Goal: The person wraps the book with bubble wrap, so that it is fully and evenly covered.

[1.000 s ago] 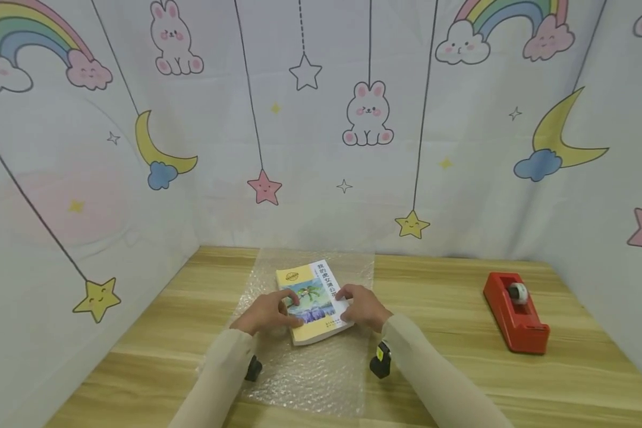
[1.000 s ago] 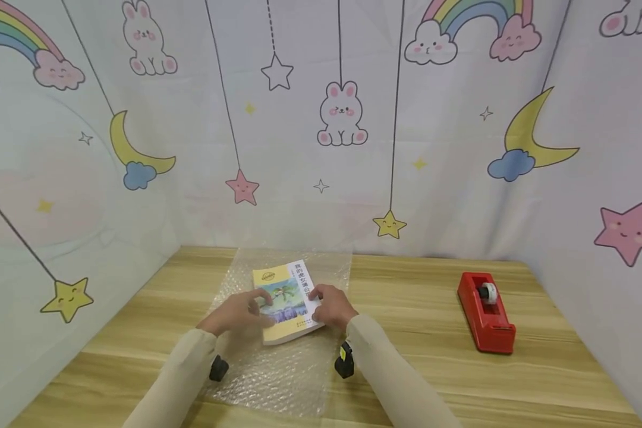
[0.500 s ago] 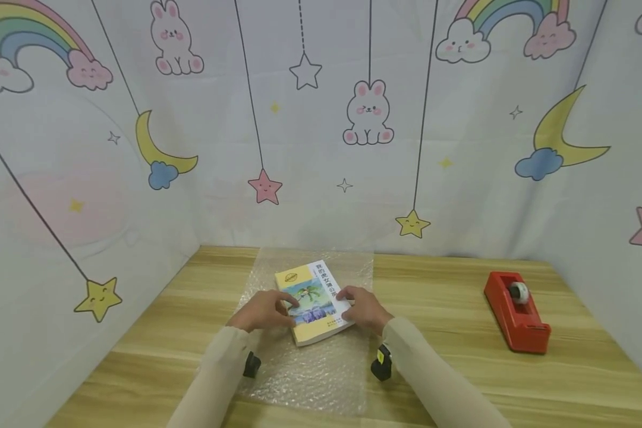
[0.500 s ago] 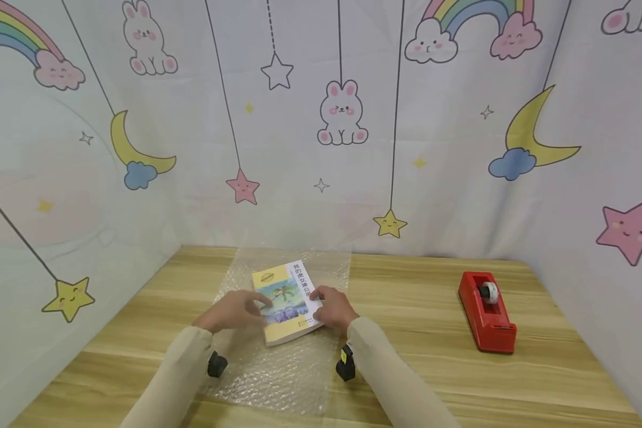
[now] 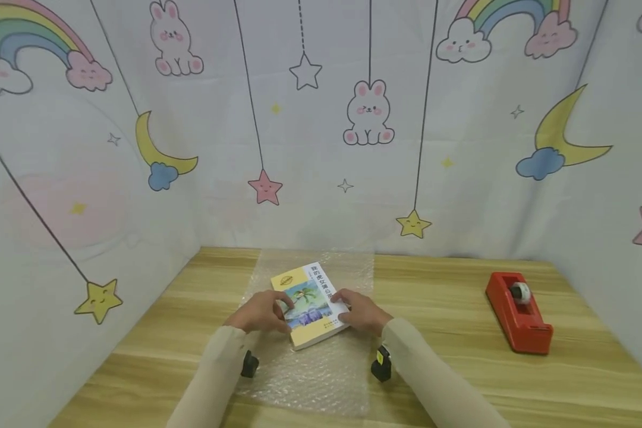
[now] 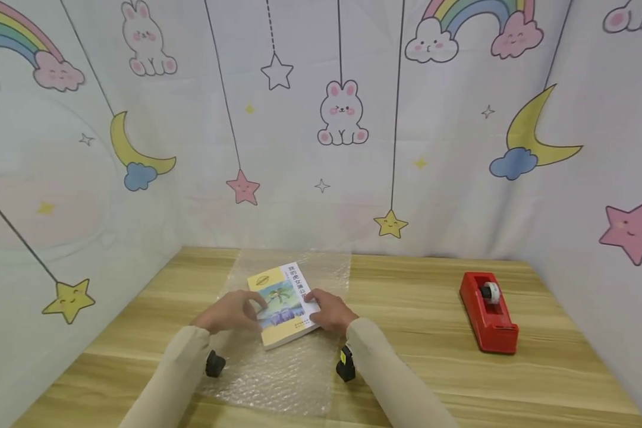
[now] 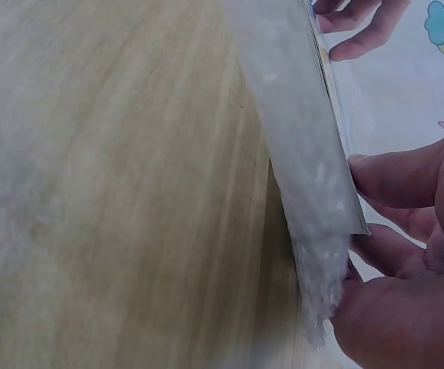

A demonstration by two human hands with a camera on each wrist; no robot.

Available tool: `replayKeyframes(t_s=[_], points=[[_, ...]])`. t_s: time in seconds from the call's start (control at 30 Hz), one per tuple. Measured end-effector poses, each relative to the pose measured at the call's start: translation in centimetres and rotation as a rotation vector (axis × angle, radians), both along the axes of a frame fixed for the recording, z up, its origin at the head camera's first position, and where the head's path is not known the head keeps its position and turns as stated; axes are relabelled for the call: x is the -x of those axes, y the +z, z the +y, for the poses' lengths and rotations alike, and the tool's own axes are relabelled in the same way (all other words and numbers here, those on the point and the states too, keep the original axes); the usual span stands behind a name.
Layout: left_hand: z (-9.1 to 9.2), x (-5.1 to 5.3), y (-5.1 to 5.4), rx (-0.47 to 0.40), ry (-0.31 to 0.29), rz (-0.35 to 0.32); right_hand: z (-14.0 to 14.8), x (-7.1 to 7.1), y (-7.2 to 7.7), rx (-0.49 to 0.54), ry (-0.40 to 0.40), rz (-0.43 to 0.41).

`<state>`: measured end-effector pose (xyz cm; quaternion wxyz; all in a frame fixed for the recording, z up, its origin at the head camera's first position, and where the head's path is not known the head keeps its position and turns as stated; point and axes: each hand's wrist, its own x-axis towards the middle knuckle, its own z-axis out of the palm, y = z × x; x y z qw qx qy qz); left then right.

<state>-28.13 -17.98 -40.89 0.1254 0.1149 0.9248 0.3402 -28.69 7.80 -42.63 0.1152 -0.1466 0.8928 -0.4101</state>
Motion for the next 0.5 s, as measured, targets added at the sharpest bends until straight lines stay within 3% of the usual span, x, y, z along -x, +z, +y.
replayKeyframes(t_s=[0.3,0.5], points=[[0.4,-0.1,0.4,0.060,0.019,-0.018,0.0,-0.4,0.5,-0.050,0.000,-0.024],[-0.2,-0.3,0.0,0.017,-0.011,-0.041,0.4,-1.0,0.6,-0.106,0.061,-0.001]])
